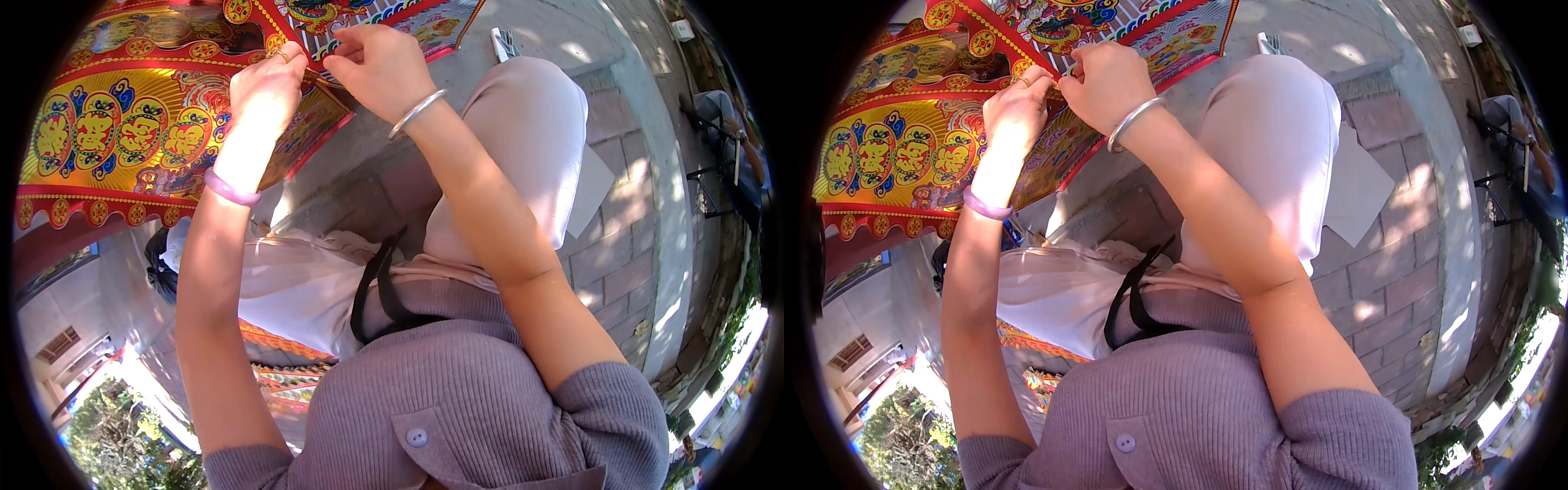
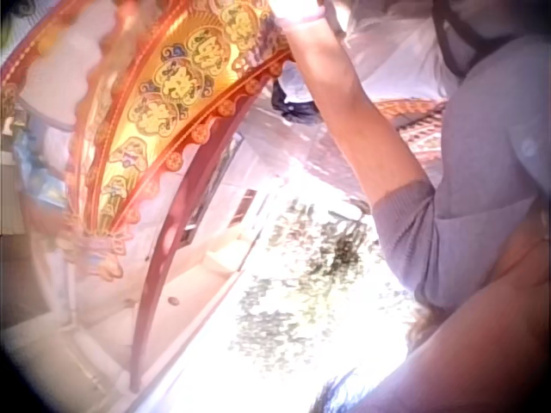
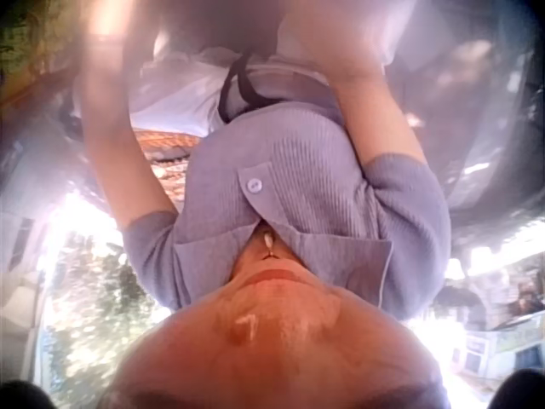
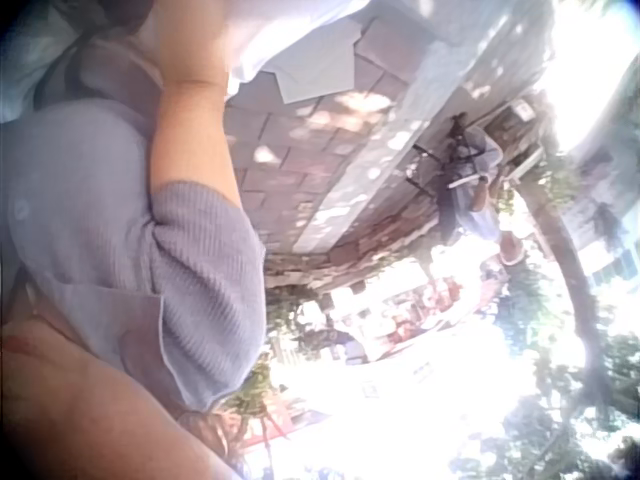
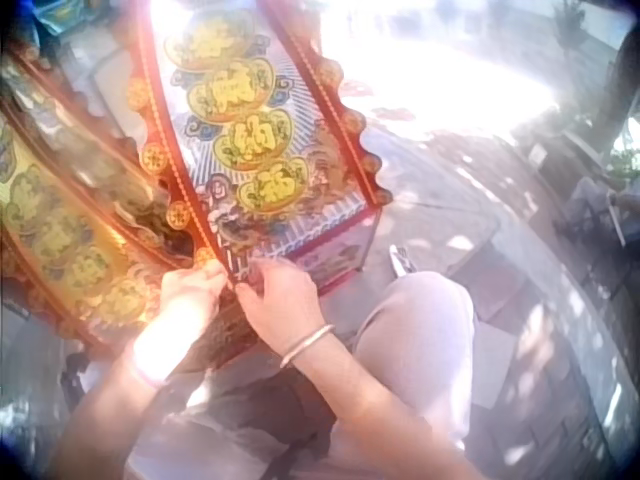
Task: The person assembles large colorful paper lanterns by folding the edges of printed paper sheets and joining them together using a stapler while sitting on the ground.
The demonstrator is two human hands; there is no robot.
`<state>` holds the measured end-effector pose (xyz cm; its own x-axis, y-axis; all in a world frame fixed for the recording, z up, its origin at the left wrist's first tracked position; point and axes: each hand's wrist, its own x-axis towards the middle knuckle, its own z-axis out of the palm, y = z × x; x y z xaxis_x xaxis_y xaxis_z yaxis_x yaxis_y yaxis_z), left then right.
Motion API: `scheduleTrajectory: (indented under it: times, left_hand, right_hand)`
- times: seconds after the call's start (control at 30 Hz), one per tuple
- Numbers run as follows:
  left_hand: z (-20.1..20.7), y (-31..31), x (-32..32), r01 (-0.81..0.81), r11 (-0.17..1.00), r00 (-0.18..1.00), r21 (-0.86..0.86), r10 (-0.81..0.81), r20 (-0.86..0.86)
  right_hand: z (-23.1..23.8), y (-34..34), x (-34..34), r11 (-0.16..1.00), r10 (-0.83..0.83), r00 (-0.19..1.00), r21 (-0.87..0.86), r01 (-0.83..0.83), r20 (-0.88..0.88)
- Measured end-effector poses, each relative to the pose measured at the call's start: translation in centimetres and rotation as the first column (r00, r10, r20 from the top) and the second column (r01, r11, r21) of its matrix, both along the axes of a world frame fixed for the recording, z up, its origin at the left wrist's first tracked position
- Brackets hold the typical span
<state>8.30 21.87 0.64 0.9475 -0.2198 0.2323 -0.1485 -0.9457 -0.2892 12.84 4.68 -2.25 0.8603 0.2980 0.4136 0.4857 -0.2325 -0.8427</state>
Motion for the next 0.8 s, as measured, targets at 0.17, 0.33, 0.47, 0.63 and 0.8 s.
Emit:
scheduleTrajectory:
  times: [0.17, 0.33, 0.47, 0.63, 0.8]
  left_hand:
    - [0.0, -0.1, 0.0, 0.065, 0.993, 0.997, -0.095, -0.060, 0.057]
    - [0.3, -0.4, -0.1, 0.021, 0.999, 0.999, -0.026, -0.020, 0.034]
    - [0.7, -0.6, -0.1, 0.014, 1.000, 1.000, -0.017, -0.013, 0.012]
    - [0.8, -0.8, -0.1, 0.007, 1.000, 1.000, -0.007, -0.007, 0.002]
    - [0.7, -0.8, 0.2, 0.052, 0.998, 0.997, -0.036, -0.050, 0.052]
  right_hand:
    - [7.0, -12.6, 6.8, 0.989, -0.069, 0.961, -0.105, 0.100, 0.268]
    - [-2.0, -18.4, 13.8, 0.932, -0.285, 0.958, -0.239, 0.273, -0.017]
    - [-16.5, -20.5, 15.4, 0.397, -0.441, 0.891, -0.868, 0.298, 0.105]
    - [-25.8, -19.8, 16.5, 0.257, -0.520, 0.853, -0.945, 0.201, 0.039]
    - [-24.9, -18.6, 16.5, 0.300, -0.520, 0.854, -0.929, 0.215, 0.029]
